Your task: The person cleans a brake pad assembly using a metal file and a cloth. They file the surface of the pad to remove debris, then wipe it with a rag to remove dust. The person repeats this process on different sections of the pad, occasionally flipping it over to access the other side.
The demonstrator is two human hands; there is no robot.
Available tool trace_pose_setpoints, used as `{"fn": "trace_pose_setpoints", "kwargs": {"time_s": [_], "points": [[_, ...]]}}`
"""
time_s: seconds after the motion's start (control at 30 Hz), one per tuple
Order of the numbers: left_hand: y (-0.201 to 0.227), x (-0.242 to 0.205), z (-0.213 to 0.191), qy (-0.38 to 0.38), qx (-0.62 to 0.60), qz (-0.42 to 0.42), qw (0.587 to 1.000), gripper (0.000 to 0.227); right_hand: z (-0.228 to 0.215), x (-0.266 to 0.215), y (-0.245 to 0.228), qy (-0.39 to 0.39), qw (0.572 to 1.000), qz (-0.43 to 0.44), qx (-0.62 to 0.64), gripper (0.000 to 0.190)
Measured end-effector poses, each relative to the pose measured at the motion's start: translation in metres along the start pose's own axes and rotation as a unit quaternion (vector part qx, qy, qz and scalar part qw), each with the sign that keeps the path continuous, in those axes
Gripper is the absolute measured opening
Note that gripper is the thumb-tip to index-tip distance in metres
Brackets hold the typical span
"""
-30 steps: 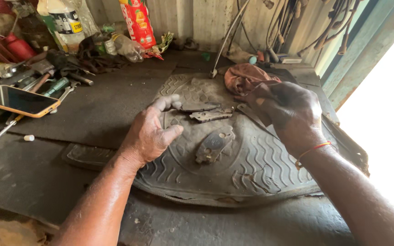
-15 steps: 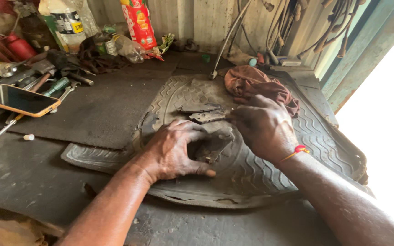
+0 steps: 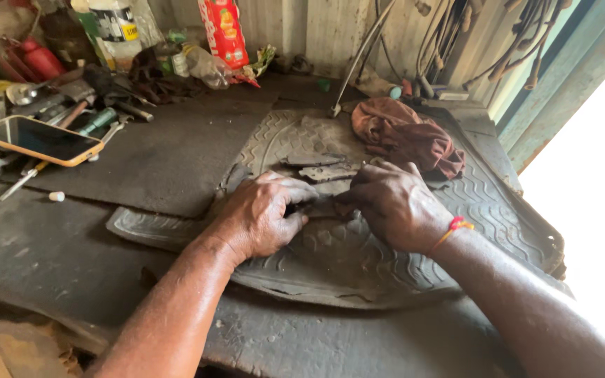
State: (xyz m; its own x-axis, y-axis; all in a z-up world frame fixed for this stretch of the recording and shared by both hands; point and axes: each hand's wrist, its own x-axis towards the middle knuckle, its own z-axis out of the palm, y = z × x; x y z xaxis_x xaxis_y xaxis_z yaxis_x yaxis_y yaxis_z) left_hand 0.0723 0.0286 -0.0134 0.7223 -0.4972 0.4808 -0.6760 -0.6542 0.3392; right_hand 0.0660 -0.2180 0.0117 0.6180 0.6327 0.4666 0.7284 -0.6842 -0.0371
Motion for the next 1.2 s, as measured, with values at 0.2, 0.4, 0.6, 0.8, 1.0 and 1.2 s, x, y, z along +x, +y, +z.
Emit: {"fn": "trace_pose_setpoints", "kwargs": {"time_s": [0.2,0.4,0.6,0.8,1.0,1.2], "points": [[-0.013,0.003,0.002,0.014,0.026,0.002,1.000,0.031,-0.001,-0.017,0.035,0.129,0.990,0.056,0.025,0.017],[-0.007,0.006,0.000,-0.014,-0.022,0.008,1.000,0.044,0.011,-0.012,0.011,0.118,0.990,0.065,0.036,0.017],[-0.008,0.008,0.004,0.001,-0.028,0.015,0.999,0.044,0.003,-0.008,-0.019,-0.010,0.999,-0.017,0.043,0.036],[-0.013,0.005,0.003,-0.055,-0.024,-0.048,0.997,0.045,-0.013,-0.032,-0.030,-0.064,0.998,0.019,-0.007,0.041],[-0.019,0.006,0.017,0.001,-0.032,0.023,0.999,0.046,-0.019,-0.022,-0.039,-0.088,0.995,0.007,-0.037,0.061],[-0.024,0.007,0.014,-0.009,-0.029,0.002,1.000,0.046,-0.023,-0.021,-0.040,-0.113,0.992,0.025,-0.048,0.078]]}}
